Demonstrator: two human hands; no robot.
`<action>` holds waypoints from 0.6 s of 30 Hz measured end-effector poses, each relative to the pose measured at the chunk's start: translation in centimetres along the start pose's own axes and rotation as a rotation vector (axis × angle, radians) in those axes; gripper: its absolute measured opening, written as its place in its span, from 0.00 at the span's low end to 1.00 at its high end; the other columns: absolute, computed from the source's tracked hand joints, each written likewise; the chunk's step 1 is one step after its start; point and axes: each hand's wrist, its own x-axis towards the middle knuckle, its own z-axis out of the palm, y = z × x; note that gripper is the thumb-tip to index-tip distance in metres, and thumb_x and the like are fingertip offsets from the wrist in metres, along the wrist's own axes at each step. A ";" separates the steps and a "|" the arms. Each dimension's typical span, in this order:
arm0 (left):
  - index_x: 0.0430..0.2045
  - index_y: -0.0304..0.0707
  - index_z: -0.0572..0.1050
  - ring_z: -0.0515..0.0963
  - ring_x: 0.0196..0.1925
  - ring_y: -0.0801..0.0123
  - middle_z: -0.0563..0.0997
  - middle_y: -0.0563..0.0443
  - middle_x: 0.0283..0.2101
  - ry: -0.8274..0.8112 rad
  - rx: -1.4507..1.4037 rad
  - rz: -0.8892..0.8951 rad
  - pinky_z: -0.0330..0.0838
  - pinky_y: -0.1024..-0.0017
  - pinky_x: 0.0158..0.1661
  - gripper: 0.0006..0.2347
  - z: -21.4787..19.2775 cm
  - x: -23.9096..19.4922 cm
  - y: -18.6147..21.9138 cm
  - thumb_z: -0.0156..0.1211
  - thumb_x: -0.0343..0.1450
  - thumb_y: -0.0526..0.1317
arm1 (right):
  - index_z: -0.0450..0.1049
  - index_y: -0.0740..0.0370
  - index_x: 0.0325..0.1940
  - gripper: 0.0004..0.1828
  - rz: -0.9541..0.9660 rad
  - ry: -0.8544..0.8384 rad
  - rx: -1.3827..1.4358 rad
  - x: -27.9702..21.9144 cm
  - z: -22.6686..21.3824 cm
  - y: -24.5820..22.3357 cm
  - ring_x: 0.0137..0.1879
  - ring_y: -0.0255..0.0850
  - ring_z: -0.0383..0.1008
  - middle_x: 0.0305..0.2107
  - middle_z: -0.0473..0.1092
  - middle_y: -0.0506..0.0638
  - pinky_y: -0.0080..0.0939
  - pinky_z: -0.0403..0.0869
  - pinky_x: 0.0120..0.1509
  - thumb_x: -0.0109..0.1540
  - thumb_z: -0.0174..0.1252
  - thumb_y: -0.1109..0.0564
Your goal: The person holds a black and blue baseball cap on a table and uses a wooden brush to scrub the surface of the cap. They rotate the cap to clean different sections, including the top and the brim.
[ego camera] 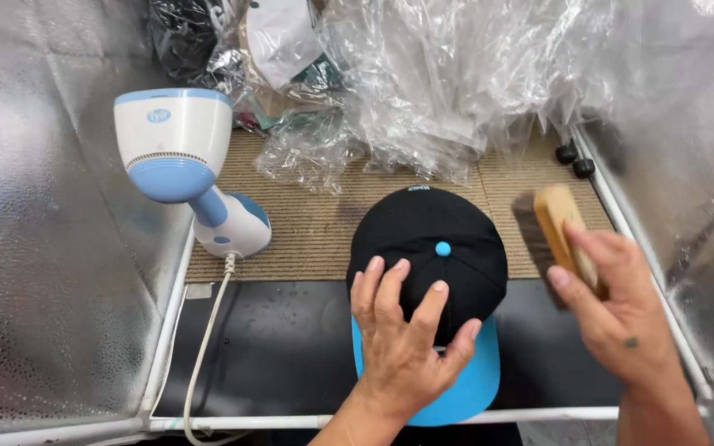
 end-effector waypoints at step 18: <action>0.60 0.51 0.69 0.66 0.69 0.45 0.63 0.34 0.65 0.061 -0.079 0.034 0.59 0.38 0.70 0.24 0.2 -0.5 -0.7 0.68 0.71 0.53 | 0.76 0.47 0.59 0.17 -0.695 -0.372 -0.013 9.7 1.7 -11.8 0.51 0.54 0.77 0.51 0.73 0.61 0.49 0.74 0.54 0.66 0.57 0.47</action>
